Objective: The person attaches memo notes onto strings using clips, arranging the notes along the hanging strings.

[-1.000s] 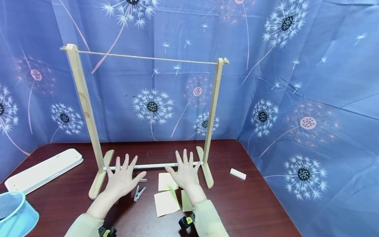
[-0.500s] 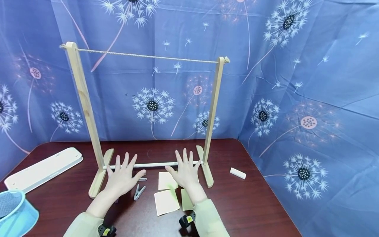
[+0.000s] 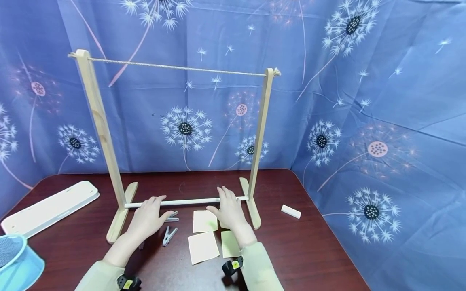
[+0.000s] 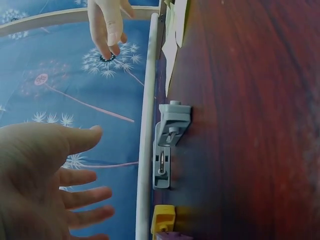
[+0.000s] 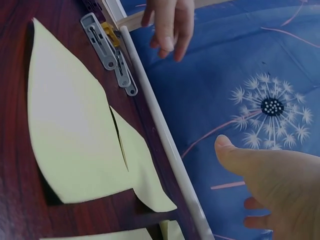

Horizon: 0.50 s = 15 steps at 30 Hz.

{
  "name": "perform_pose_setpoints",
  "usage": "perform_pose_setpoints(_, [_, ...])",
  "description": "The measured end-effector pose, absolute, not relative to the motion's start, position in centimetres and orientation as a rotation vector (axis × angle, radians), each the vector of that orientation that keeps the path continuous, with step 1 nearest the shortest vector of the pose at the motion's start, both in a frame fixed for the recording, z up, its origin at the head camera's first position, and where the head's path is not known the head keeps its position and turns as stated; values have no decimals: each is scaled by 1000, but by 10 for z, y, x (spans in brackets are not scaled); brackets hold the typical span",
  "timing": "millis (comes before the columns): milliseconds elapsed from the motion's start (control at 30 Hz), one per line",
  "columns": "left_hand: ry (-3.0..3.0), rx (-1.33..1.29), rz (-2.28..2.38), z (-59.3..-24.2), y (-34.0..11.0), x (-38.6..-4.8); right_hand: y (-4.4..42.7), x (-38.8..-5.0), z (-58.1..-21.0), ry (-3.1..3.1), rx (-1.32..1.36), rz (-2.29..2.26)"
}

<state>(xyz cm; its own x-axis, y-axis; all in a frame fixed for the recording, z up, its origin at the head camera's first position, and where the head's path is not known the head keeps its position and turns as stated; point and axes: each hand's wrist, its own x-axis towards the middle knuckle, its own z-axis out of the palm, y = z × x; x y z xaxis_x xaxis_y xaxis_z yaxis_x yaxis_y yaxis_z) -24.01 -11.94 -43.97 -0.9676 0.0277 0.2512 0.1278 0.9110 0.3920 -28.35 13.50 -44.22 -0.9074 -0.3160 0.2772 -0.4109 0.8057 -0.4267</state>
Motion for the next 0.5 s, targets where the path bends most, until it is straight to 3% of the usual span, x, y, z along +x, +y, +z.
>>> perform_pose_setpoints(500, [-2978, -256, -627, -445, -120, -252, 156, -293, -440, -2778, 582, 766])
